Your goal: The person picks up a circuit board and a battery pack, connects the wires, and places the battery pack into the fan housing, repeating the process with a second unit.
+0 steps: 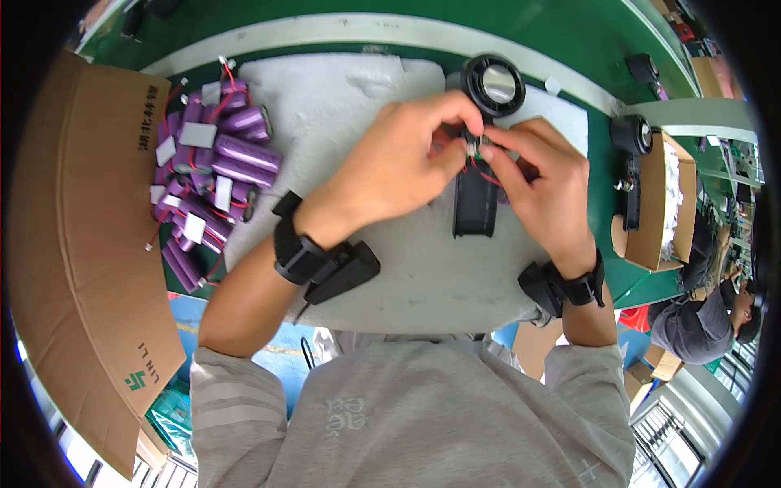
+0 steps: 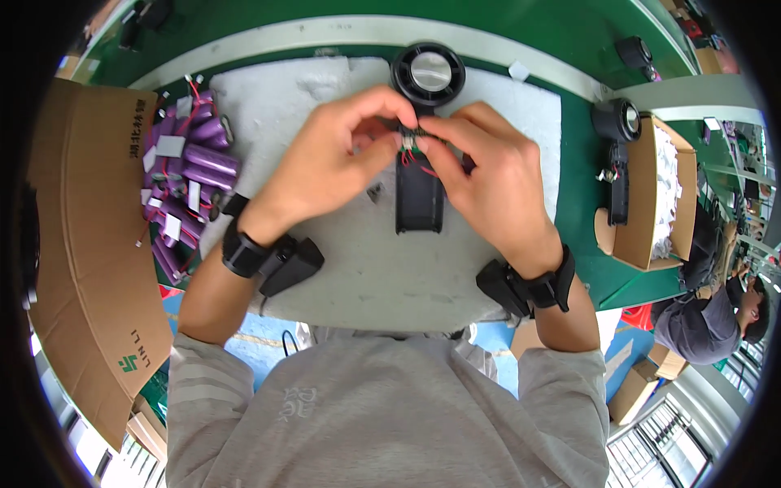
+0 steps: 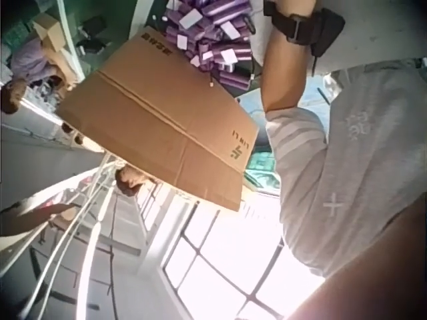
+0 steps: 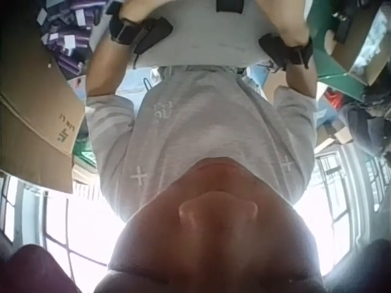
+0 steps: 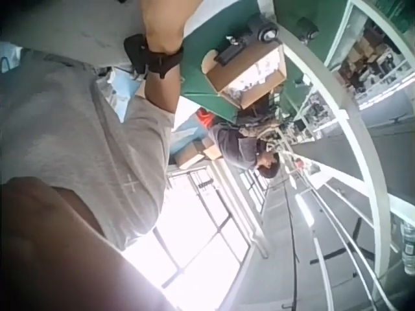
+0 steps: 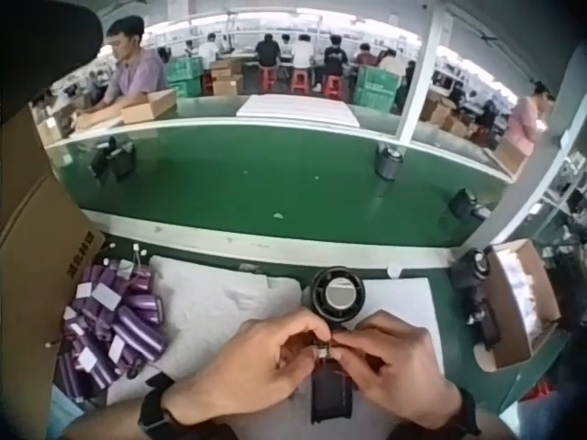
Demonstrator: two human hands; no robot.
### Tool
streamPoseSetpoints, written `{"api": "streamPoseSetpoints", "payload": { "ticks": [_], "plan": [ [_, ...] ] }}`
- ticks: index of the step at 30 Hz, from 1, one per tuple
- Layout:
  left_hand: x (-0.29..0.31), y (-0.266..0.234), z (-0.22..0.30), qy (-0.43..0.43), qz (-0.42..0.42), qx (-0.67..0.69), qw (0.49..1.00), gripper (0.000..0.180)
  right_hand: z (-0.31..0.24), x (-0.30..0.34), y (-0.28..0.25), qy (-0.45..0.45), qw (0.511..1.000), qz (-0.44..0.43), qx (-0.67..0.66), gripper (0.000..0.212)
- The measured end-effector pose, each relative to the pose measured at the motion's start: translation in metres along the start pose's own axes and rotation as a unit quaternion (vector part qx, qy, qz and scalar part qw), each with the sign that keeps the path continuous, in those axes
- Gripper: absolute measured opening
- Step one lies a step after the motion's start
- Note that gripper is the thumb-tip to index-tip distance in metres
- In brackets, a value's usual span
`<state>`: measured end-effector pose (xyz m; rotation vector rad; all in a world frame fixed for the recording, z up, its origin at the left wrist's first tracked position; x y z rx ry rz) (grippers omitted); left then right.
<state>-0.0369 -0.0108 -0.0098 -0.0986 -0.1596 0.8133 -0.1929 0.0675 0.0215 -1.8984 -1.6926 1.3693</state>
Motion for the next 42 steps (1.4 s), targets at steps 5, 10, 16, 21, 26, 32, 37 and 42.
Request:
{"api": "streamPoseSetpoints", "payload": {
  "ticks": [5,10,16,21,26,32,37,42],
  "plan": [
    [0.002,0.002,0.008,-0.019,0.010,-0.034,0.999,0.027,-0.001,0.004,-0.001,0.041,0.999,-0.001,-0.022,0.017],
    [0.004,-0.002,0.015,0.047,0.004,-0.136,0.990,0.038,0.008,0.006,-0.001,0.133,0.987,-0.043,-0.079,0.026],
    [0.002,-0.001,0.020,0.017,-0.004,-0.138,0.990,0.034,0.004,0.004,-0.007,0.182,0.959,-0.147,-0.162,0.044],
    [0.001,0.002,0.015,-0.009,0.010,-0.101,0.995,0.029,0.002,0.001,-0.022,0.110,0.965,-0.193,-0.137,0.055],
    [0.002,-0.002,0.011,0.046,0.029,-0.103,0.993,0.025,0.001,0.003,-0.028,0.066,0.965,-0.213,-0.137,0.067],
    [-0.007,-0.014,0.010,0.024,0.024,-0.119,0.992,0.027,0.010,0.001,-0.036,0.034,0.987,-0.149,-0.058,0.053],
    [-0.005,-0.017,0.010,0.007,-0.035,-0.060,0.998,0.034,0.012,0.002,-0.043,-0.071,0.987,-0.137,0.044,0.034],
    [-0.004,-0.015,0.008,-0.015,-0.023,-0.054,0.998,0.038,0.013,0.009,-0.041,-0.067,0.991,-0.109,0.040,0.014]
  ]
}}
Point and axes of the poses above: each hand's wrist, its own x-axis away from the middle knuckle, its own y-axis out of the palm, z = x × y, the point moved 2 cm from there along -x, towards the middle knuckle, and after that the axes turned 13 degrees about -y, right-handed, at the moved point
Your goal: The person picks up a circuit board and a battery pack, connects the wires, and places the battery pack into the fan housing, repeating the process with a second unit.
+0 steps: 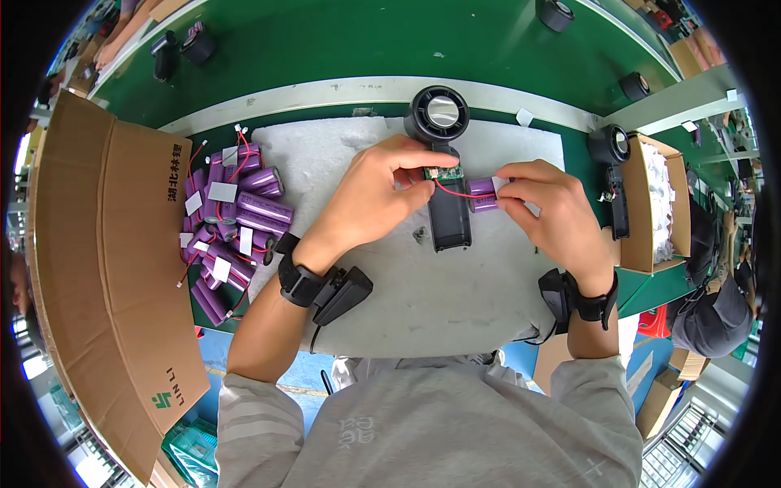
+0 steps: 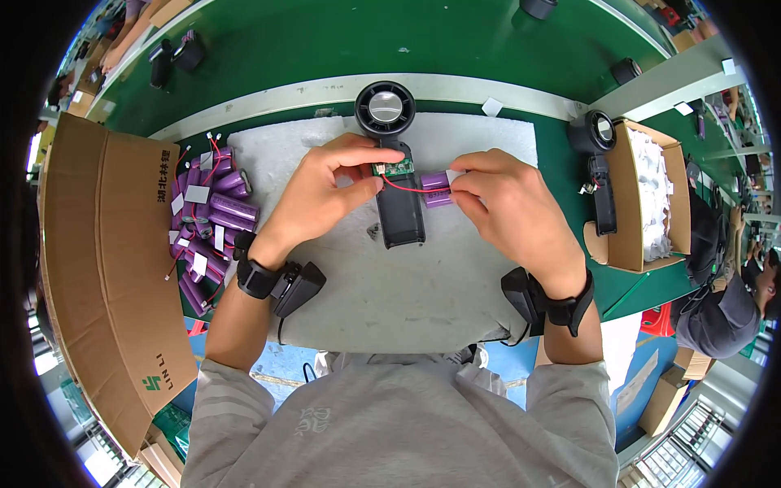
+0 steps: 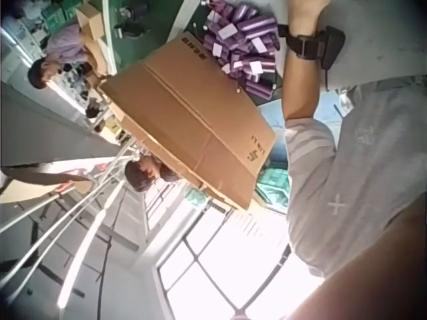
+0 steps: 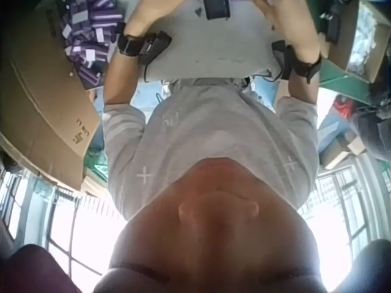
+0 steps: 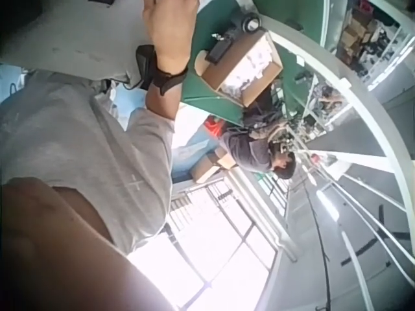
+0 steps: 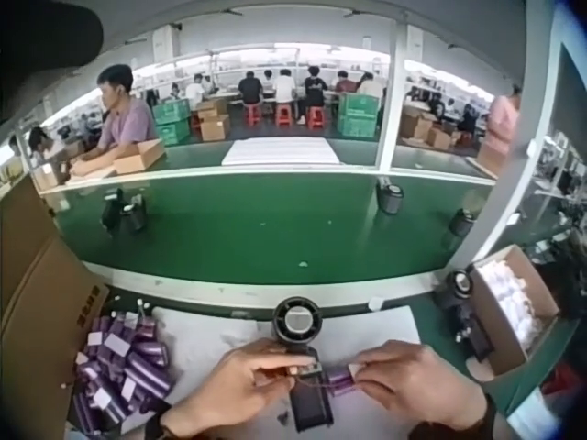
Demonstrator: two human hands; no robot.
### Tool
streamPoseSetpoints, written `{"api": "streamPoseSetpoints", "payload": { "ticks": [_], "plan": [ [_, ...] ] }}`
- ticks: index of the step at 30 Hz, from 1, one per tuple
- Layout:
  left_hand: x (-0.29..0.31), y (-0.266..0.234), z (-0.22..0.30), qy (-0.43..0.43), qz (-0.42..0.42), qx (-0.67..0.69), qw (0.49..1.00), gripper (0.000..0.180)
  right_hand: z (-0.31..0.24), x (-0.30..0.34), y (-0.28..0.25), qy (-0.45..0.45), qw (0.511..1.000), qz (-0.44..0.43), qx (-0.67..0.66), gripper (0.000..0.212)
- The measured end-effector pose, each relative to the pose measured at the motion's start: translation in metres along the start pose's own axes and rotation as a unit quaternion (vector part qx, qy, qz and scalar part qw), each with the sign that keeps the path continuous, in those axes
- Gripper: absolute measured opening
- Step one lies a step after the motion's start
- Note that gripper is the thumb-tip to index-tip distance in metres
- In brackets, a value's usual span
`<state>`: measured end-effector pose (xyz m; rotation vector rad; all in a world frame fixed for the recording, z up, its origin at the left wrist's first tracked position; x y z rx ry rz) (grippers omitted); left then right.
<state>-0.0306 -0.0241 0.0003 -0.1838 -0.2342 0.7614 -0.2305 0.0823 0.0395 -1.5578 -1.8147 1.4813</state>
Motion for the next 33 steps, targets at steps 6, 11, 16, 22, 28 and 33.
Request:
{"api": "streamPoseSetpoints", "payload": {
  "ticks": [6,11,16,22,28,33],
  "plan": [
    [0.000,0.004,0.002,-0.013,0.032,-0.006,0.999,0.035,-0.004,0.002,0.001,0.023,0.999,-0.011,0.033,0.009],
    [0.001,0.005,0.005,-0.009,0.042,-0.012,0.999,0.032,-0.010,-0.001,0.003,-0.003,0.997,-0.015,0.075,0.009],
    [0.002,0.006,0.005,-0.005,0.051,-0.018,0.999,0.032,-0.001,0.000,0.003,0.039,0.998,-0.013,0.051,0.009],
    [0.002,0.006,0.004,0.017,0.056,-0.027,0.998,0.033,-0.001,0.000,-0.003,0.048,0.998,-0.034,0.011,0.010],
    [0.002,0.006,0.003,0.016,0.037,-0.044,0.998,0.036,-0.005,0.001,-0.002,0.040,0.998,-0.033,0.030,0.008],
    [0.003,0.006,0.004,0.027,0.053,-0.030,0.998,0.033,-0.018,-0.003,0.009,0.005,0.994,-0.013,0.111,0.007]
  ]
}}
Point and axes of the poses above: each hand's wrist, its own x-axis away from the middle knuckle, its own y-axis out of the palm, z = x × y, the point moved 2 cm from there along -x, towards the middle knuckle, and after that the axes turned 13 degrees about -y, right-handed, at the moved point
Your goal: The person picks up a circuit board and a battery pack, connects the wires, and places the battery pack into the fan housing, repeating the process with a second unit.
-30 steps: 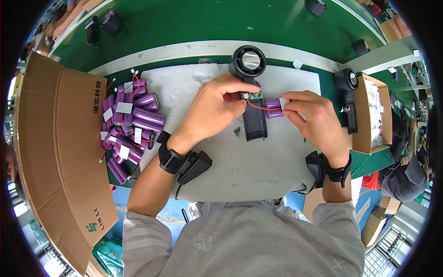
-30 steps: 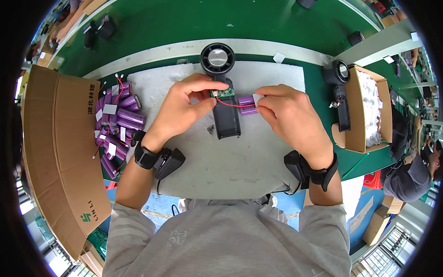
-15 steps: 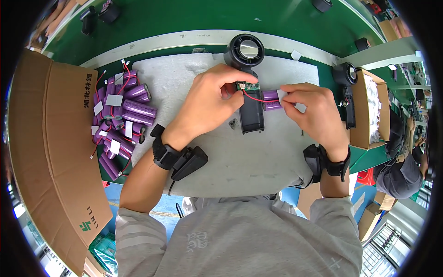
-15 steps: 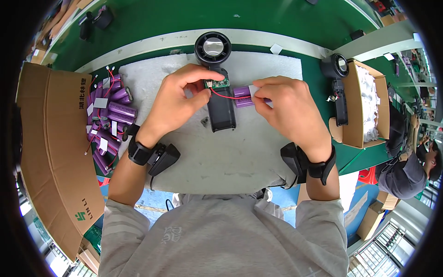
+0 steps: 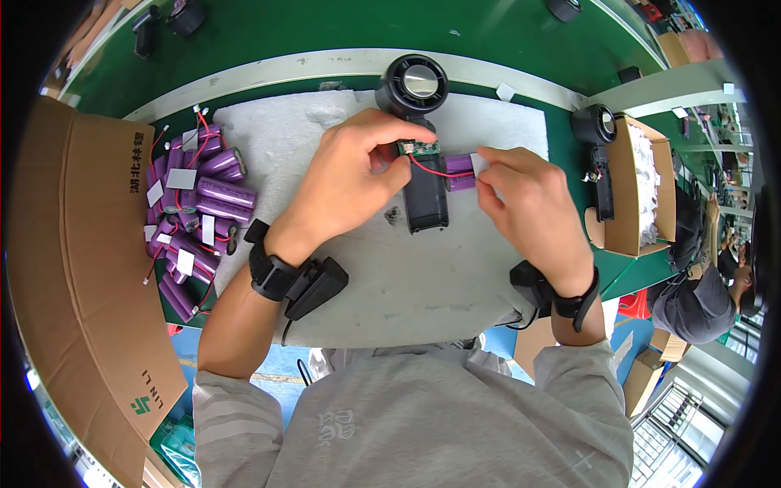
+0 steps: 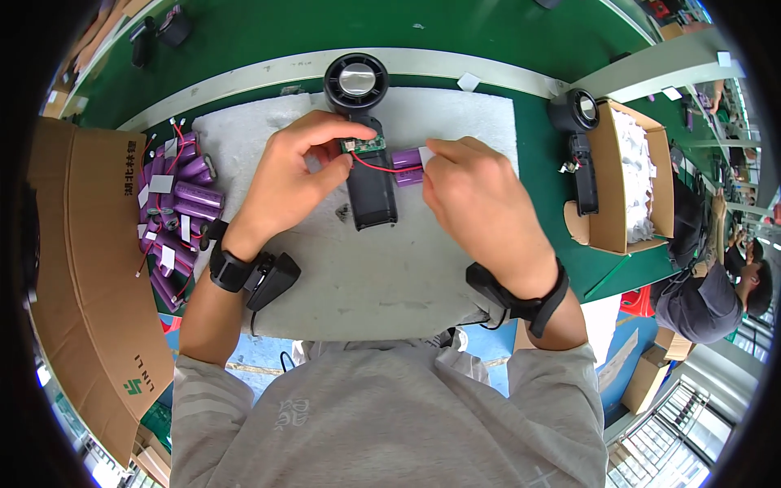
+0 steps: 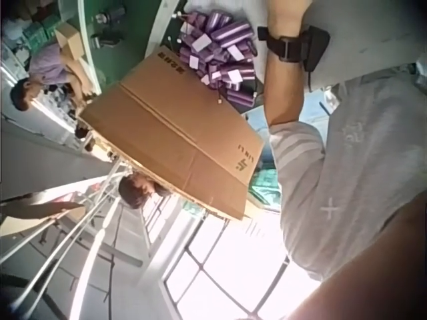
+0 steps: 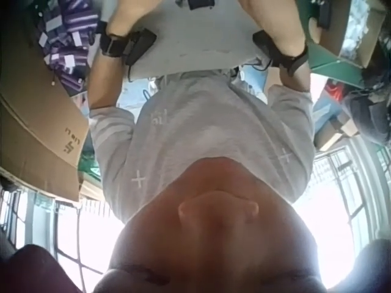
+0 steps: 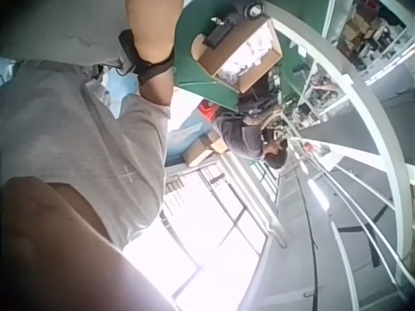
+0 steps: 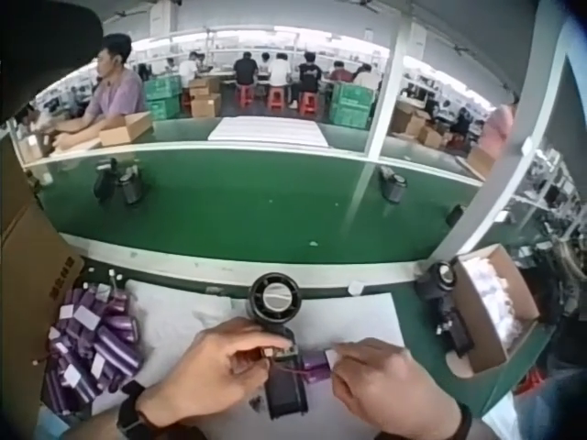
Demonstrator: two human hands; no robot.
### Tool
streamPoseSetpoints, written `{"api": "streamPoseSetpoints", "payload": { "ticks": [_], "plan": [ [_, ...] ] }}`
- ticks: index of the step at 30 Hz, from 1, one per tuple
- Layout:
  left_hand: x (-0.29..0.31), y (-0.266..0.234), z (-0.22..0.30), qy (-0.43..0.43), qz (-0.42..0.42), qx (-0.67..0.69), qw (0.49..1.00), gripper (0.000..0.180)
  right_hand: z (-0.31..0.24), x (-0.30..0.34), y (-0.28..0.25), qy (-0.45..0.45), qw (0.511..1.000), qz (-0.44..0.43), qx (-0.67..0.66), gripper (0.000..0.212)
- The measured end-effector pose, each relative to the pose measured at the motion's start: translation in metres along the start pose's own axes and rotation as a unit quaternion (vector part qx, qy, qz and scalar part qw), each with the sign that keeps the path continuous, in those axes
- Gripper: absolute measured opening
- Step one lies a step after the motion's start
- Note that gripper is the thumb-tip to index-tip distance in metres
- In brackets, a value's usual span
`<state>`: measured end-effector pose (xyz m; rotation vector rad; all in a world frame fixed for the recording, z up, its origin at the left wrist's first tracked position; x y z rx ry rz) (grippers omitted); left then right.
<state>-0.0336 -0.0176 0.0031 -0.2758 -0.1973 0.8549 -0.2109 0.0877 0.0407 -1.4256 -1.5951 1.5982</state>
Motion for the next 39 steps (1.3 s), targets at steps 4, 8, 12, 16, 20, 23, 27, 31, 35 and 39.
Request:
{"api": "streamPoseSetpoints", "payload": {
  "ticks": [4,8,12,16,20,23,27,31,35,39],
  "plan": [
    [-0.002,0.002,-0.001,0.001,-0.002,-0.003,1.000,0.034,-0.004,-0.001,0.004,0.010,0.999,0.007,0.033,0.010],
    [-0.001,0.000,0.000,0.002,-0.002,-0.006,1.000,0.034,-0.003,-0.002,0.003,0.016,0.999,0.018,0.028,0.009],
    [-0.002,0.001,0.000,0.008,-0.003,-0.005,1.000,0.034,0.003,0.002,0.000,0.039,0.999,0.019,-0.007,0.008],
    [0.000,0.000,0.000,0.009,-0.004,-0.007,1.000,0.034,0.011,0.004,-0.001,0.066,0.996,0.014,-0.057,0.006],
    [0.000,-0.001,0.000,0.009,-0.003,-0.011,1.000,0.033,0.019,0.002,-0.006,0.087,0.989,0.007,-0.122,0.005],
    [0.001,-0.001,0.000,0.014,-0.002,-0.009,1.000,0.033,0.023,0.002,-0.008,0.100,0.982,-0.004,-0.163,0.006],
    [0.000,0.000,0.001,0.012,-0.002,-0.007,1.000,0.033,0.025,0.002,-0.005,0.098,0.976,-0.028,-0.190,0.008],
    [0.000,0.000,0.001,0.006,-0.003,-0.007,1.000,0.033,0.027,0.003,0.001,0.056,0.983,-0.044,-0.170,0.010],
    [-0.001,0.000,0.001,-0.010,0.000,-0.010,1.000,0.032,0.037,0.002,0.000,0.023,0.985,-0.022,-0.170,0.008],
    [0.000,0.001,0.002,-0.003,0.005,-0.004,1.000,0.031,0.079,0.020,-0.021,0.123,0.951,0.102,-0.265,0.014]
  ]
}}
Point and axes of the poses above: each hand's wrist, its own x-axis away from the middle knuckle, its own y-axis out of the palm, z = x × y, the point moved 2 cm from there along -x, towards the middle knuckle, and after that the axes turned 13 degrees about -y, right-handed, at the moved point
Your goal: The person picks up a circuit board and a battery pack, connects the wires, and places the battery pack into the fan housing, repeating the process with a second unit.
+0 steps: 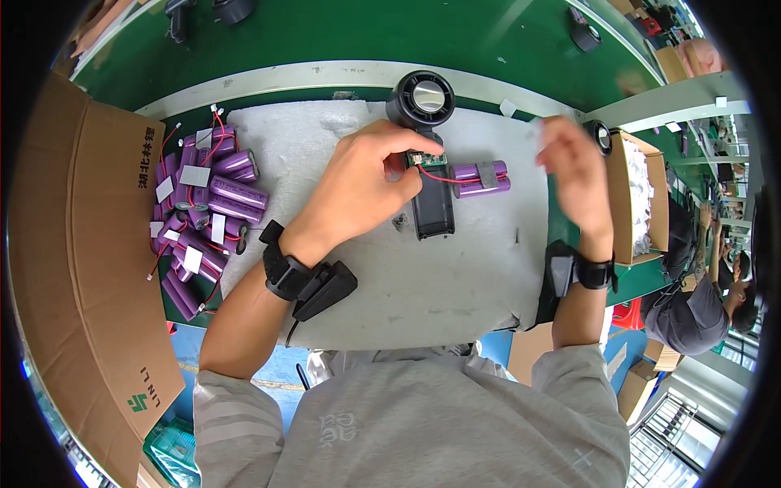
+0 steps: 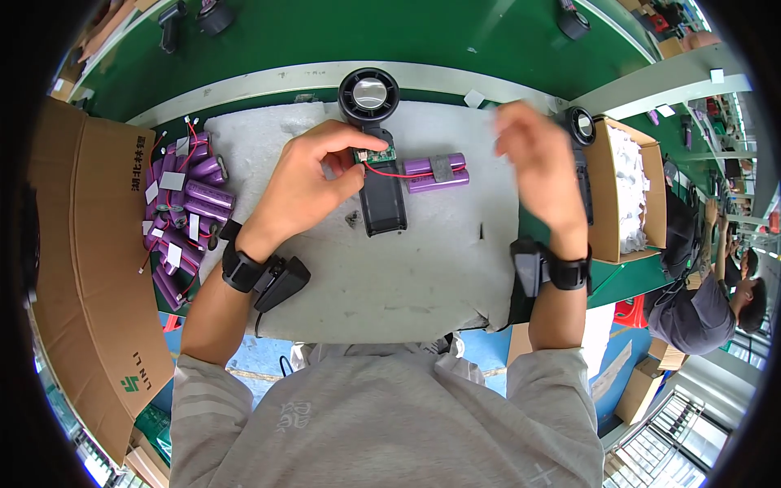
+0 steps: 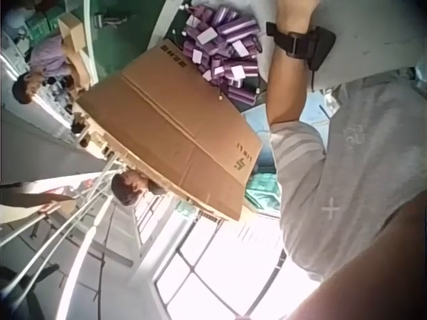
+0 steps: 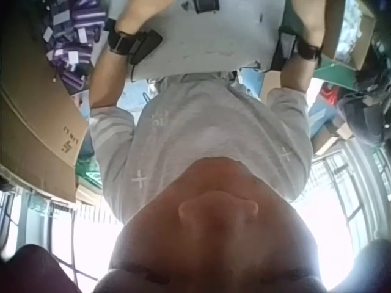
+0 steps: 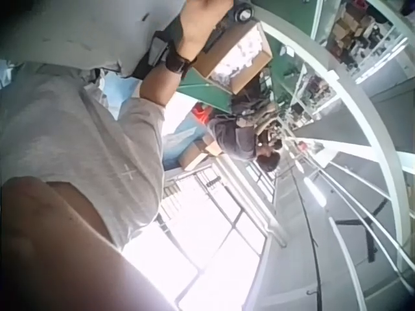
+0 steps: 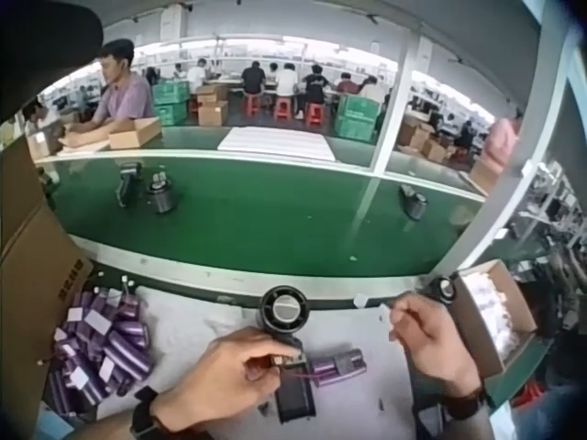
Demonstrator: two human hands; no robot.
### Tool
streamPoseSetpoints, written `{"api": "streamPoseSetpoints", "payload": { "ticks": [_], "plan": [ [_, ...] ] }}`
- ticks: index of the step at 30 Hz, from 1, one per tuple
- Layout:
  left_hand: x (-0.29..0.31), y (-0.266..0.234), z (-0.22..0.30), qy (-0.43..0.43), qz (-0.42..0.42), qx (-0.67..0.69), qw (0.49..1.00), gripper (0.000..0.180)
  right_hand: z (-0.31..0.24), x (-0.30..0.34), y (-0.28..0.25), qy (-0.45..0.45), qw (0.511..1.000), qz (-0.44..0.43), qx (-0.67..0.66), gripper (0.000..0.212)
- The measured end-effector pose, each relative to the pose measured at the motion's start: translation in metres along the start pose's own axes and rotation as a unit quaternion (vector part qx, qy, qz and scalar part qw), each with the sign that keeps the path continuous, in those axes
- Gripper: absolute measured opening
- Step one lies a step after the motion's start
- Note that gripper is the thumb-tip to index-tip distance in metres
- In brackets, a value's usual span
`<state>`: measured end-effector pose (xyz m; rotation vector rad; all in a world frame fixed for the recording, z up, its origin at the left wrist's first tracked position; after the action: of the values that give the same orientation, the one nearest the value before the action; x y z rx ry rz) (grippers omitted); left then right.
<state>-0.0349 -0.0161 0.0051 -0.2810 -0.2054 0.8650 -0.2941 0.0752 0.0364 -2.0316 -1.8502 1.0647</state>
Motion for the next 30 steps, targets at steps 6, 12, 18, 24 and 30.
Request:
{"api": "streamPoseSetpoints", "payload": {
  "ticks": [6,12,18,24,30],
  "plan": [
    [0.000,0.002,-0.005,0.008,0.006,-0.018,1.000,0.033,0.029,0.004,-0.030,0.037,0.811,0.464,-0.353,0.028],
    [0.000,0.000,-0.005,0.005,-0.001,-0.020,1.000,0.034,-0.032,-0.008,0.053,-0.111,0.987,-0.117,0.025,0.041],
    [0.000,0.001,-0.002,0.001,0.003,-0.015,1.000,0.032,-0.033,-0.005,0.057,-0.019,0.982,-0.189,0.009,0.043],
    [0.001,0.002,-0.003,0.005,-0.003,-0.020,1.000,0.035,-0.046,-0.003,0.049,0.168,0.929,-0.230,-0.236,0.048],
    [0.001,0.002,0.000,0.009,0.013,-0.042,0.999,0.032,-0.054,-0.003,0.046,0.255,0.849,-0.205,-0.414,0.064]
  ]
}}
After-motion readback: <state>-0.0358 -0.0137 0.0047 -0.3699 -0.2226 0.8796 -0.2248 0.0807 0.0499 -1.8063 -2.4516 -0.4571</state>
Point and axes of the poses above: each hand's wrist, its own x-axis away from the middle knuckle, its own y-axis out of the palm, z = x × y, the point moved 2 cm from there along -x, towards the middle knuckle, and after that the axes turned 13 degrees about -y, right-handed, at the moved point
